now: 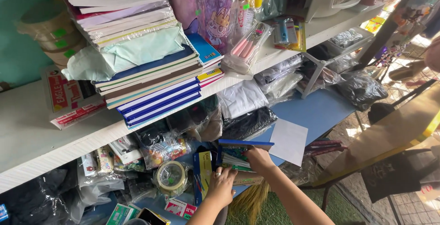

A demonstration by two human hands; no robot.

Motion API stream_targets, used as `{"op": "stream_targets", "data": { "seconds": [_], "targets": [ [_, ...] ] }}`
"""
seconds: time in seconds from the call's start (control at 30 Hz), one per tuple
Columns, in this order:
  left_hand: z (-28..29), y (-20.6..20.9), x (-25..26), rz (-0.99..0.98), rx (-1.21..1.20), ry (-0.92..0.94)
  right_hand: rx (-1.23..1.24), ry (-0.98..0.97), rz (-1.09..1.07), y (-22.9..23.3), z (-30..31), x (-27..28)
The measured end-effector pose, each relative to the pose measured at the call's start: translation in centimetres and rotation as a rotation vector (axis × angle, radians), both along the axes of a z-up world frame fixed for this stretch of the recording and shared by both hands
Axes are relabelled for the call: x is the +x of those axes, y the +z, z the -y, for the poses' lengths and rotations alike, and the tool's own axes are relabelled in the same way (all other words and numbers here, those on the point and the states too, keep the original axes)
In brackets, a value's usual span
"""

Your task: The person handles small stationery items, including red and green correction tapes, in a cluttered shop. They repeatedly pick up the items, examine them, and place them into a white box on a shelf or onto the counter.

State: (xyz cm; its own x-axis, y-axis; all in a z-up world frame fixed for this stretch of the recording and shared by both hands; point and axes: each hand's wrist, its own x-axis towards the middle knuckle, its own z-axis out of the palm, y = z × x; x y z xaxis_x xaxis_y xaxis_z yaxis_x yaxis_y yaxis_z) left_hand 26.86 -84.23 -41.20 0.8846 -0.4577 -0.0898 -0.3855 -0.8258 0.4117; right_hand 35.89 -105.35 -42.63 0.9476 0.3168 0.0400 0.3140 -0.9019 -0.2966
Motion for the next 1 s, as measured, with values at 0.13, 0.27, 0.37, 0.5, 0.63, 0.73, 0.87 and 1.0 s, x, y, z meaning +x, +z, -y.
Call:
{"op": "stream_targets", "data": {
  "seconds": [0.13,0.27,0.37,0.5,0.63,0.73,0.87,1.0],
  "targets": [
    [-0.5,-0.8,0.7,-0.023,-0.077,0.033,-0.065,0.029,-0.054,0.7,0.0,0.7],
    [-0.3,-2.3,2.0,-0.037,-0.130,0.080,0.095,-0.056,-0.102,4.4,-0.3,-0.3],
    [-0.2,-1.3,2.5,-0.025,-0.182,0.113,0.175,-0.101,-0.048,5.5,-0.4,-0.6],
    [0.7,-2.1,3.8,0.027,-0.311,0.171,0.278,-0.072,0.038,5.4,-0.5,-0.3],
    [2.7,-4.9,6.2,-0.028,-0.598,0.346,0.428,-0.090,-0.010,4.5,-0.9,0.5],
    [4.1,-4.5,7.1,-0.094,-0.699,0.458,0.561,-0.076,-0.054,3.0,-1.1,1.2],
    [4.6,-2.6,7.2,-0.156,-0.693,0.629,0.666,-0.025,-0.165,0.3,-1.2,1.7],
    [3.3,-3.5,7.1,-0.222,-0.804,0.735,0.551,-0.011,-0.179,0.5,-1.0,1.2]
  ]
}}
